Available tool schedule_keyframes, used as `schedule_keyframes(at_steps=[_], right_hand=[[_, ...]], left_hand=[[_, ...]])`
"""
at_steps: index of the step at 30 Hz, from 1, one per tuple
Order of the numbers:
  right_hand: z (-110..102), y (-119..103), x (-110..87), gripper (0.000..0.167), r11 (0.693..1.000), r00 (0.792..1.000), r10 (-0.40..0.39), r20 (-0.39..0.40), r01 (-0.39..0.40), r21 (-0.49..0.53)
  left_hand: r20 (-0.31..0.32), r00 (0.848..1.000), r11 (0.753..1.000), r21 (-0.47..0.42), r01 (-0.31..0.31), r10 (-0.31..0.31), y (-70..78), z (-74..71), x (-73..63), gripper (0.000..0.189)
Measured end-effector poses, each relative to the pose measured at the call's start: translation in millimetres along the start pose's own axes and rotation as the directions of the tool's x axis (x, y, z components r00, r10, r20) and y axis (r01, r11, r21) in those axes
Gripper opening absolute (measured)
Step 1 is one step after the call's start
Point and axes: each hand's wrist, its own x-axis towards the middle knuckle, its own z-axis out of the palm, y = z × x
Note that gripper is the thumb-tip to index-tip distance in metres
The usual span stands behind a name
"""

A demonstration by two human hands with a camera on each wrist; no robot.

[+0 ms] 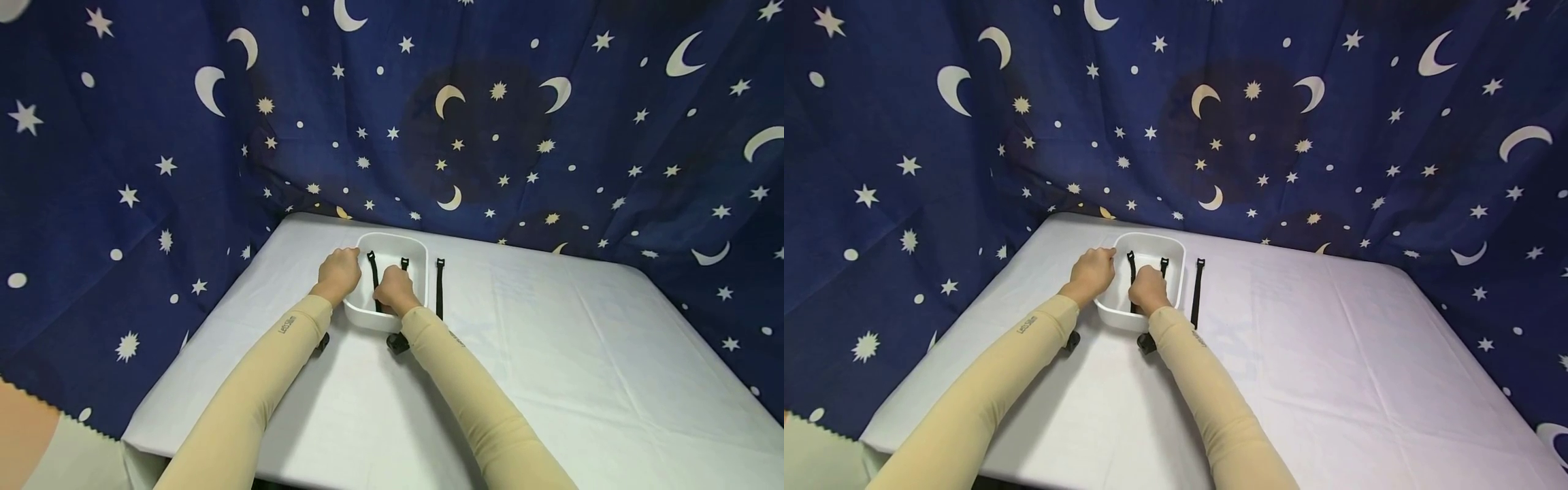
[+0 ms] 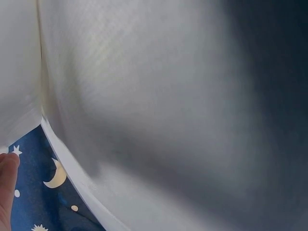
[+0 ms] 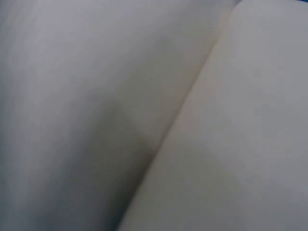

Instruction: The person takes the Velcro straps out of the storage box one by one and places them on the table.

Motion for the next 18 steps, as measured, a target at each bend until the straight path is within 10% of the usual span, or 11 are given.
schedule_keyframes(at_steps=[18], right_hand=[[-3.0, 0.2, 1.4, 0.021, 0.997, 0.999, 0.044, 0.014, -0.045, 0.056]], left_hand=[[-0.016, 1.0, 1.0, 0.006, -0.003, 0.003, 1.0, -1.3, -0.5, 0.038]])
